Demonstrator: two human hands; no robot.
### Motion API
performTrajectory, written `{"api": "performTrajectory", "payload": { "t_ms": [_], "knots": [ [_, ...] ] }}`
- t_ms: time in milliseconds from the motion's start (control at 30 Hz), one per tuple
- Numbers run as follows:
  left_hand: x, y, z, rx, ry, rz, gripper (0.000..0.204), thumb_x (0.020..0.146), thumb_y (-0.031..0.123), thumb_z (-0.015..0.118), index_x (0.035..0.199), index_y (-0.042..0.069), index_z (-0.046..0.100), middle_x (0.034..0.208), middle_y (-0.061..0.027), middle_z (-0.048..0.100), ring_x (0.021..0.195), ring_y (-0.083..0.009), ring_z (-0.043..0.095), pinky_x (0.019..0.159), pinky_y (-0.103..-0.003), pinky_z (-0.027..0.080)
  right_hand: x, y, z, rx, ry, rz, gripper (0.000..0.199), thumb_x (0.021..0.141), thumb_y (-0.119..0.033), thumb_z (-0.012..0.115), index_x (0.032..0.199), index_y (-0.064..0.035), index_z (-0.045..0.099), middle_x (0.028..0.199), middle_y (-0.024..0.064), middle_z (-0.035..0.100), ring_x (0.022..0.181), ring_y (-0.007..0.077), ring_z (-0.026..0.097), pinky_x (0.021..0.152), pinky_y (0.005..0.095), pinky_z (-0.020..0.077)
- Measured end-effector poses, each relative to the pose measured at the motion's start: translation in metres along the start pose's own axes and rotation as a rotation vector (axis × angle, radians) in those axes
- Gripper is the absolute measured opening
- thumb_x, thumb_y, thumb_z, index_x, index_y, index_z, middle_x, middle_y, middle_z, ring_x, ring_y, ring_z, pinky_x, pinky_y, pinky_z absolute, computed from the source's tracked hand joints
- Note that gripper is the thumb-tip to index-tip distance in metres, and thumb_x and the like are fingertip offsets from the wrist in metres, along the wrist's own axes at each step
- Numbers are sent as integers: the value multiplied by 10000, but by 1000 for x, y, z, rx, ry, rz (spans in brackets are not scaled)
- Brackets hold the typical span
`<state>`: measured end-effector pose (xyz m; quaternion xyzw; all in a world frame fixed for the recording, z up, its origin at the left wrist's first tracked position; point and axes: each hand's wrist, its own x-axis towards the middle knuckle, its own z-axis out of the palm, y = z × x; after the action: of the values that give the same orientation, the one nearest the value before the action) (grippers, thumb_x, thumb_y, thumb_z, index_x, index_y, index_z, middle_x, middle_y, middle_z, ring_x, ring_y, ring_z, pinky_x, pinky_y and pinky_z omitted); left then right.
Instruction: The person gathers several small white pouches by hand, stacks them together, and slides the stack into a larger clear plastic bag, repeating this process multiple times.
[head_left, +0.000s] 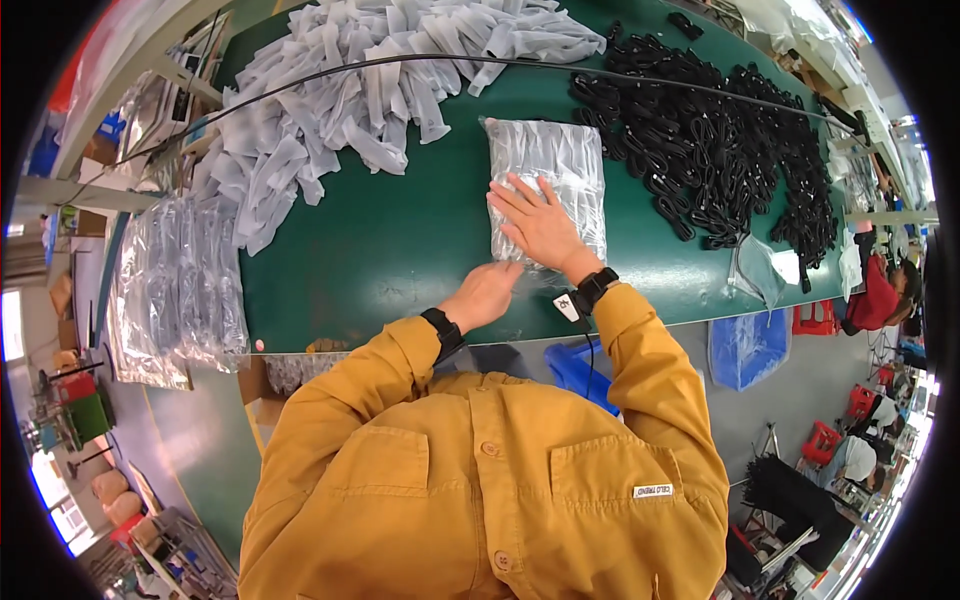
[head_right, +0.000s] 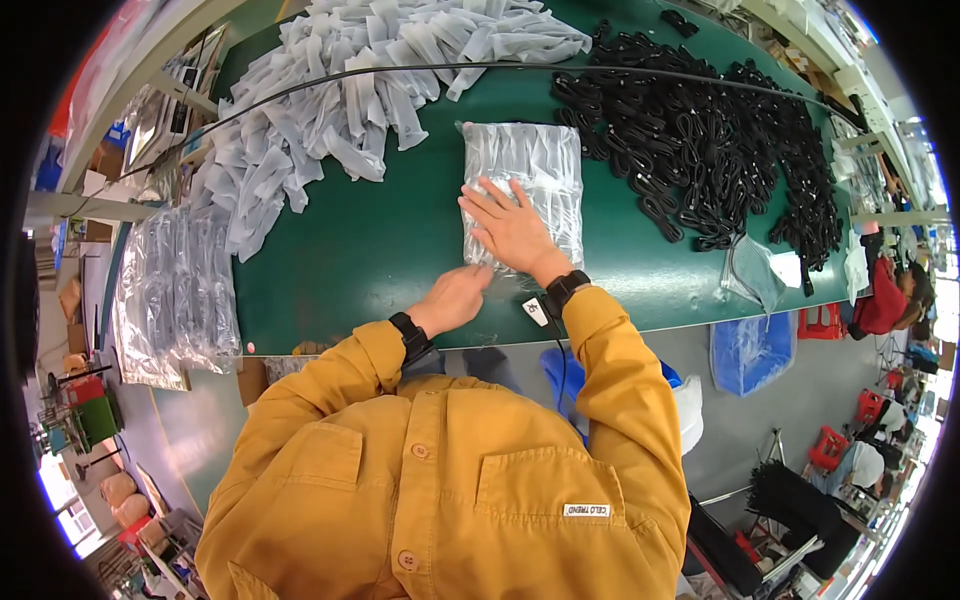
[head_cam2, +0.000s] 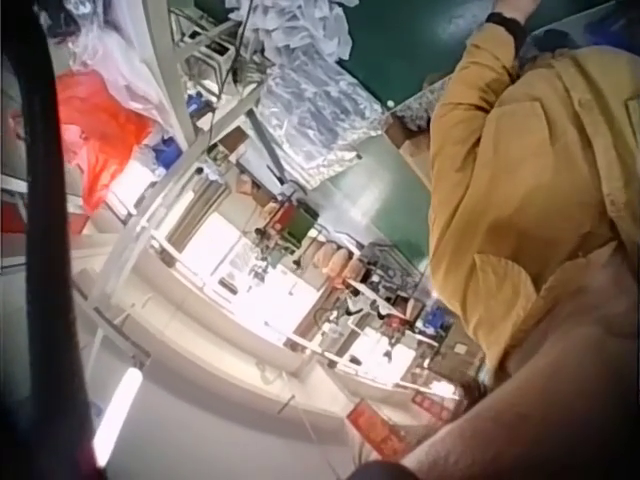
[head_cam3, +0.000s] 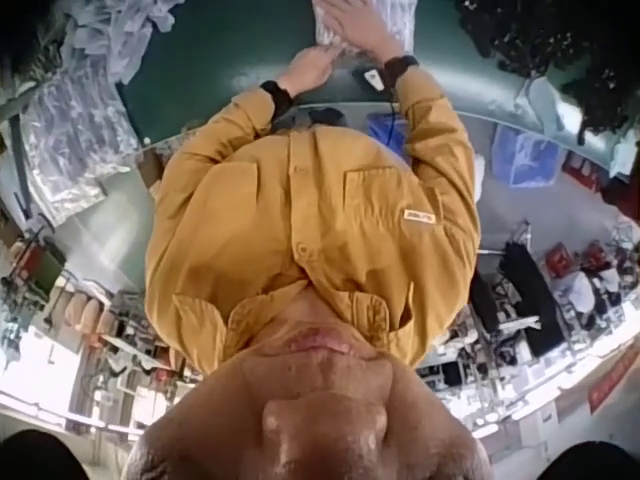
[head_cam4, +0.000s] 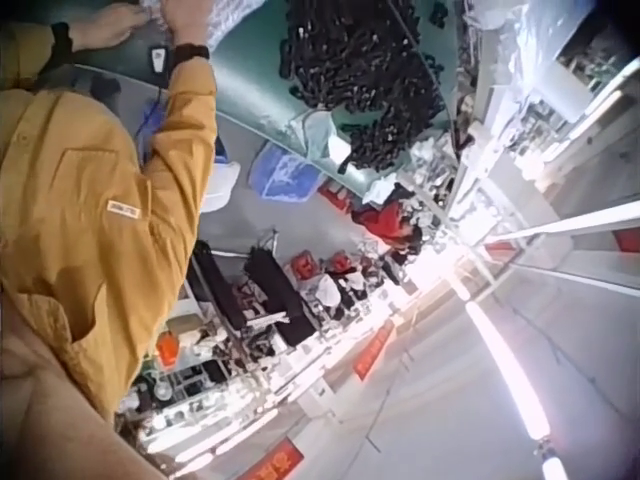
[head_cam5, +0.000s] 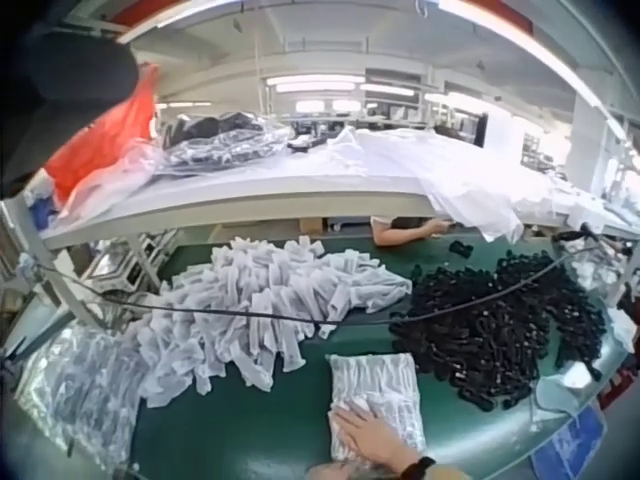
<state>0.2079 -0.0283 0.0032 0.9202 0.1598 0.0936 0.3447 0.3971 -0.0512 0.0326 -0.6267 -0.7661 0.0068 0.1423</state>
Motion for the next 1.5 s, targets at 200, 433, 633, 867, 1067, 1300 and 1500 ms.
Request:
{"api": "performTrajectory", "payload": {
  "t_ms": [200,433,633,867,1067,1300,1500],
  "knots": [
    [-14,13,-12,-42,363,-399,286,813,168,676,899,20,447,819,-182,555,797,-388,576,711,-449,474,-31,1,-38,266,212,149,680,804,-236,704,1413,-104,431,1470,129,392,1362,355,356,1090,446,343],
    [12,-18,21,-57,262,-492,410,781,266,744,936,10,464,844,-192,592,795,-399,597,693,-462,481,-135,-20,-37,244,254,552,749,729,-111,755,1398,-63,420,1338,205,461,1240,383,452,1000,428,419],
    [34,-14,16,-55,252,-632,392,746,240,764,960,10,531,856,-196,654,814,-407,631,696,-475,497,-140,11,22,275,330,779,656,751,-135,764,1313,-17,447,1224,243,530,1102,415,529,880,441,460],
    [29,-19,21,-52,382,-695,309,721,236,731,925,35,618,847,-221,664,822,-427,638,718,-502,515,-125,1,41,278,386,1004,369,881,-205,638,1165,-22,490,864,297,623,799,519,586,669,532,464],
    [3,6,39,-430,577,-665,71,775,46,596,806,17,539,690,-213,629,661,-371,653,615,-454,515,-175,-2,23,192,396,1002,280,859,-22,507,1133,-36,564,1000,243,651,918,432,621,778,467,480],
    [-7,45,28,-710,578,-674,90,842,-24,484,928,-3,499,635,-165,593,579,-262,652,545,-372,508,-168,-3,2,196,334,1055,329,904,-25,474,1226,-50,540,1061,249,646,936,462,606,768,510,468],
    [-12,67,-8,-832,710,-421,349,858,-75,419,1164,-2,570,689,-101,610,598,-196,644,566,-316,515,-162,-3,-5,236,658,599,422,884,29,419,1295,-6,510,1092,147,671,682,263,588,580,373,446]
  ]
}}
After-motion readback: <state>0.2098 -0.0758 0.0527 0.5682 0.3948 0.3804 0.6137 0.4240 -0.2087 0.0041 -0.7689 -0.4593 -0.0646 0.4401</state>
